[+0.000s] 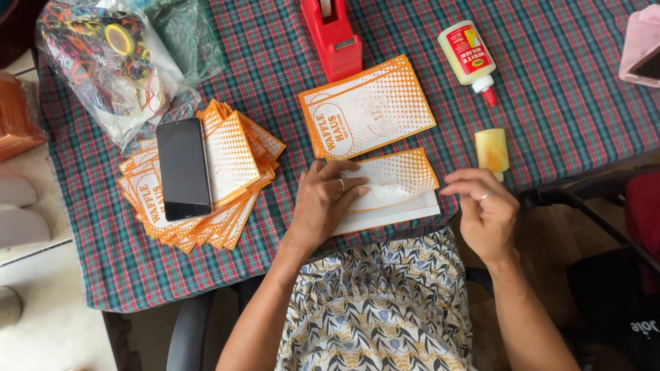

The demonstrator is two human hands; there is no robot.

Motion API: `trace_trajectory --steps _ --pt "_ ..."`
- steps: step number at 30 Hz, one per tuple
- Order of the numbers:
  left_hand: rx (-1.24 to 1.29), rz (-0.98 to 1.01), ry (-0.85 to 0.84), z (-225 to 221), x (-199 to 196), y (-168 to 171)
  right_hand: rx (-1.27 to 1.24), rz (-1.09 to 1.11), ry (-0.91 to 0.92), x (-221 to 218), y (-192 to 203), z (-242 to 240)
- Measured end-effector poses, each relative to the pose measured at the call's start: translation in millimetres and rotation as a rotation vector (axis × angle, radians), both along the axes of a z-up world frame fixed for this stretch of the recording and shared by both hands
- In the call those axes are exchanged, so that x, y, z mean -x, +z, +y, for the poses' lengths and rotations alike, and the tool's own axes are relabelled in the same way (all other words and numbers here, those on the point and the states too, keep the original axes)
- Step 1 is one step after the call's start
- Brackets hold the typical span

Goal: The person applies glue to the edges of paper bags by hand and using a glue bottle, then folds and presses them together to assemble the bags.

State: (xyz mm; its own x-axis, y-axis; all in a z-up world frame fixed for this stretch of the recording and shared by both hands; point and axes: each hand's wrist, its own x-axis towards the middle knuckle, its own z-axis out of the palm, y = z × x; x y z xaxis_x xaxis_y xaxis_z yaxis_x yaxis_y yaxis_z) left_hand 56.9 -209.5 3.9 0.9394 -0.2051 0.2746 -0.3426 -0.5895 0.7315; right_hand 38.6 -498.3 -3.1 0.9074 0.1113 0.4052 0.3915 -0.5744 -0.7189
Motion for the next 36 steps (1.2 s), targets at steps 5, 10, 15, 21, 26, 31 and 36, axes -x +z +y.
trace_trajectory --steps 5,10,15,21,26,31,36 --pt "-0.05 -0.163 0.062 0 7 44 0.288 -0.104 0.248 -12 -8 16" --pt "0.002 -0.721 -0.146 -44 44 61 0.232 -0.119 0.309 -23 10 17" --pt "-0.05 -0.416 -0.22 -85 39 -6 0.219 -0.201 0.022 -30 35 -14" --pt "-0.283 -0.187 0.023 -89 4 -25 0.359 0.338 -0.323 -45 30 -59" --pt "-0.279 0.02 0.022 -89 -5 -20 -0.229 0.465 -0.337 -42 31 -56" --pt "-0.301 0.017 0.072 -93 -4 -19 0.156 0.509 -0.374 -50 37 -46" --pt "-0.346 -0.041 0.147 -94 -3 -23 -0.183 0.674 -0.403 -55 45 -38"
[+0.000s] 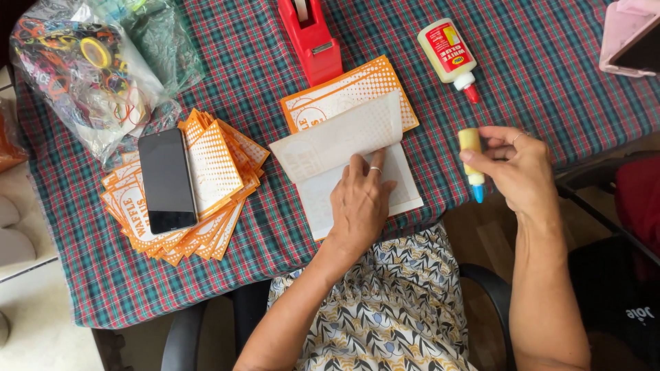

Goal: The person applies glue to the edges of paper bags by hand and using a glue bottle, then folds and presses them together to assemble the bags.

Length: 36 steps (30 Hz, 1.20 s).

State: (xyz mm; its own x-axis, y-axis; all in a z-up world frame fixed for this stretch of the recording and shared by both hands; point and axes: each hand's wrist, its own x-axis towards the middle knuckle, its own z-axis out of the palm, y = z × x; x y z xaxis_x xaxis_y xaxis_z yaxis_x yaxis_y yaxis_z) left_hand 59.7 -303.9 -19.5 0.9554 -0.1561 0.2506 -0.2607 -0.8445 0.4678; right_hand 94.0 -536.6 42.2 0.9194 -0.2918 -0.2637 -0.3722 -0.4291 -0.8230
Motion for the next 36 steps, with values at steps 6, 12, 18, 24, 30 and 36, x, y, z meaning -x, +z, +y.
trace_trajectory --steps 6,12,18,24,30,36 --pt "0.024 0.018 0.014 4 -2 -2 -0.543 0.108 0.084 1 -3 -13" --pt "0.097 0.176 -0.065 13 -6 2 -0.812 0.029 0.158 3 -21 -4" --pt "0.135 0.201 -0.079 14 -7 5 -0.582 -0.34 0.071 4 -4 36" --pt "0.142 0.208 -0.081 15 -7 7 -0.478 -0.471 0.124 3 -13 38" --pt "0.125 0.21 -0.082 17 -7 28 -0.308 -0.651 0.311 4 -39 33" --pt "0.12 0.188 -0.084 19 -6 30 -0.187 -0.653 0.34 7 -41 28"
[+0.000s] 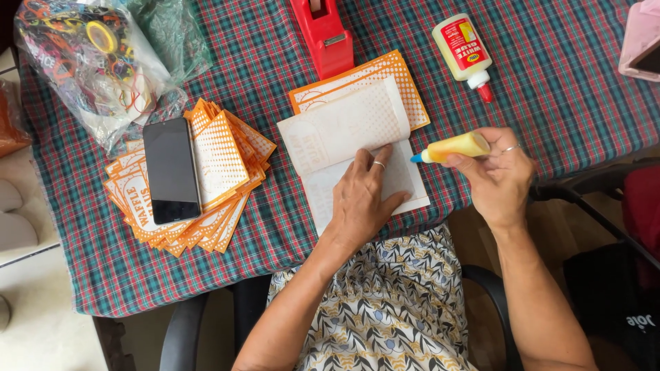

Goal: The person applies glue to the edges of paper bags by hand and using a glue bottle, then folds and presses them together to assemble the bags.

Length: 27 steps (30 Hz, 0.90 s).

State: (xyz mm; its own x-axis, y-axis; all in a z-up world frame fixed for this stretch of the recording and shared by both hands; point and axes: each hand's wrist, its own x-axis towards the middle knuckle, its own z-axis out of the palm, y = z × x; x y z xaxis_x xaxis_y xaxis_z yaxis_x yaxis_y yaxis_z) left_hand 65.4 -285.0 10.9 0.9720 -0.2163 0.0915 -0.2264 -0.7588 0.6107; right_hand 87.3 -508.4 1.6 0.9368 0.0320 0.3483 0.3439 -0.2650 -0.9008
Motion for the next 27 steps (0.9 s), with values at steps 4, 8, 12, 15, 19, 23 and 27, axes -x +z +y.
trace_trajectory --steps 4,8,12,15,19,23,27 --pt "-0.007 0.0 -0.006 -2 0 -1 0.001 -0.086 -0.006 -11 -2 9" --pt "-0.009 -0.005 -0.003 -2 1 -1 -0.006 -0.113 -0.005 -17 -4 14" --pt "-0.02 -0.013 0.001 -3 0 -5 -0.005 -0.077 0.004 -4 2 4" --pt "-0.019 0.002 0.005 -3 0 -13 0.04 -0.015 -0.013 11 7 -2" --pt "-0.014 0.017 -0.002 -4 1 -28 0.027 0.124 -0.032 31 12 -12" --pt "-0.032 0.016 0.003 -4 0 -25 0.148 0.156 -0.027 42 27 -17" --pt "-0.047 0.007 -0.002 -5 1 -27 0.177 0.164 -0.007 47 28 -25"
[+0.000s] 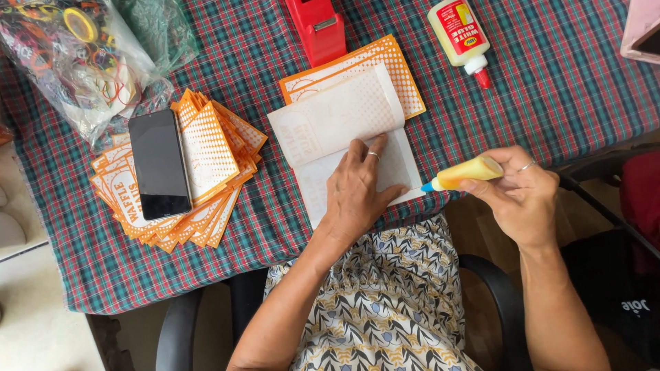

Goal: The person applies glue to the edges of paper bags by hand and using a glue bottle, then folds and presses them together to assemble the bags.

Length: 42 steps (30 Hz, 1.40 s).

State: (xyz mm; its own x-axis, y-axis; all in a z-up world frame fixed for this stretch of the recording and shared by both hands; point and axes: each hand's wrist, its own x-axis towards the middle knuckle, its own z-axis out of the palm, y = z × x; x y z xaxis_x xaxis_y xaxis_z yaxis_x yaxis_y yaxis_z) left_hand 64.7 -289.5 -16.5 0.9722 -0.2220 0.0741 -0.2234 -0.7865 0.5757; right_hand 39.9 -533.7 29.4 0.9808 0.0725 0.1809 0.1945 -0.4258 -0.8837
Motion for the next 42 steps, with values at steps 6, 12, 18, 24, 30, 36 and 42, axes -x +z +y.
trace_trajectory --steps 6,12,18,24,30,36,42 --pt "0.072 0.026 -0.027 8 -6 0 -0.076 -0.015 -0.028 9 -10 3" --pt "0.23 0.162 -0.263 38 -20 11 -0.118 -0.082 0.04 20 -22 36" --pt "0.371 0.284 -0.355 55 -27 39 -0.202 -0.118 0.13 24 -25 82" --pt "0.497 0.311 -0.385 63 -31 37 -0.263 -0.124 0.211 29 -36 119" --pt "0.576 0.308 -0.437 66 -32 36 -0.35 -0.01 0.226 30 -57 120" --pt "0.696 0.066 -0.343 68 -19 65 -0.782 0.179 -0.047 -12 -28 45" --pt "-0.414 -0.306 0.291 82 -52 24 -0.182 0.262 -0.294 -55 -15 -19"
